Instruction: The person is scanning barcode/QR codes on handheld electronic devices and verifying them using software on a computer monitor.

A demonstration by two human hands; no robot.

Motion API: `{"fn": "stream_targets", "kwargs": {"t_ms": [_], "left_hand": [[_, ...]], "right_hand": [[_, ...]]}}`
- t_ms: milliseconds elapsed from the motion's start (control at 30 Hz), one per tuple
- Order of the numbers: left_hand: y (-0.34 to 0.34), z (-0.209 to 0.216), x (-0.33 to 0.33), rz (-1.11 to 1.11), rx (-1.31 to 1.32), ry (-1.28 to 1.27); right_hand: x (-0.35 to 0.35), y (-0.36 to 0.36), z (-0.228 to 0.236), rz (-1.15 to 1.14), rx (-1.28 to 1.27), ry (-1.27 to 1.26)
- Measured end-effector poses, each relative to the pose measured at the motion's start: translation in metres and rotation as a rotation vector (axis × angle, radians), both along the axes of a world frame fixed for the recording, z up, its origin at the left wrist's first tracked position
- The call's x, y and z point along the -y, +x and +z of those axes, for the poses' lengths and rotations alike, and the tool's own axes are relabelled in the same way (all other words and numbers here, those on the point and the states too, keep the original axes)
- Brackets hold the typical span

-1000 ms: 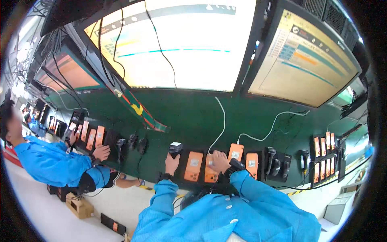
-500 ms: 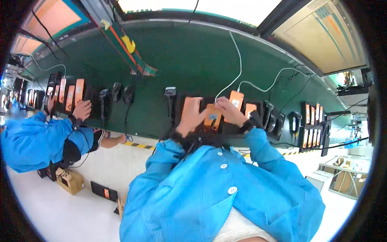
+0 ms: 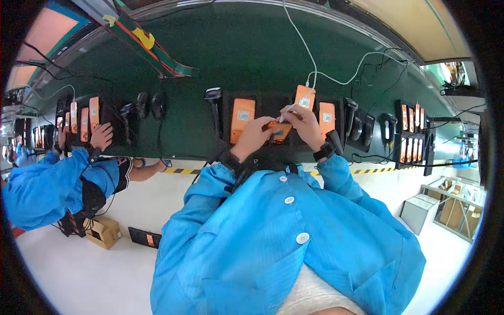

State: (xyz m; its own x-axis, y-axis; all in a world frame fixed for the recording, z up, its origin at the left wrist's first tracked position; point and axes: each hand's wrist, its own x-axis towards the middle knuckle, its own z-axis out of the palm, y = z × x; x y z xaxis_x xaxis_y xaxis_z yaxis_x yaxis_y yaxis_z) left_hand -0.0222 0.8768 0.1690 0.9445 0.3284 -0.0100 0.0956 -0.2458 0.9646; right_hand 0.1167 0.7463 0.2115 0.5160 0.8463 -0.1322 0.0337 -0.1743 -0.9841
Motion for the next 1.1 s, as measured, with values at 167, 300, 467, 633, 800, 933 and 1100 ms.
{"fn": "stream_targets", "kwargs": {"t_ms": [167,300,467,633,800,933,1100], "left_hand": [[0.001,0.004,0.002,0.006,-0.040,0.034],[0.001,0.008,0.003,-0.003,-0.036,-0.038],[-0.002,0.001,0.002,-0.006,-0.002,0.026],[0.002,0.009,-0.001,0.012,-0.059,-0.009],[0.034,0.004,-0.017,0.058,-0.166,0.106],[0.070,-0.024,-0.061,0.170,-0.156,0.014],[0.096,-0.049,-0.072,0.329,0.168,0.593]], "right_hand": [[0.003,-0.003,0.000,-0.061,-0.001,0.000],[0.007,-0.009,0.000,-0.057,0.162,0.019],[0.007,-0.022,0.000,-0.063,0.246,0.003],[0.004,-0.023,-0.010,-0.116,0.215,0.000],[0.055,-0.031,-0.029,-0.393,0.342,-0.211],[0.113,-0.046,-0.019,-0.266,0.070,-0.406],[0.210,-0.060,-0.056,-0.470,-0.111,-0.451]]}}
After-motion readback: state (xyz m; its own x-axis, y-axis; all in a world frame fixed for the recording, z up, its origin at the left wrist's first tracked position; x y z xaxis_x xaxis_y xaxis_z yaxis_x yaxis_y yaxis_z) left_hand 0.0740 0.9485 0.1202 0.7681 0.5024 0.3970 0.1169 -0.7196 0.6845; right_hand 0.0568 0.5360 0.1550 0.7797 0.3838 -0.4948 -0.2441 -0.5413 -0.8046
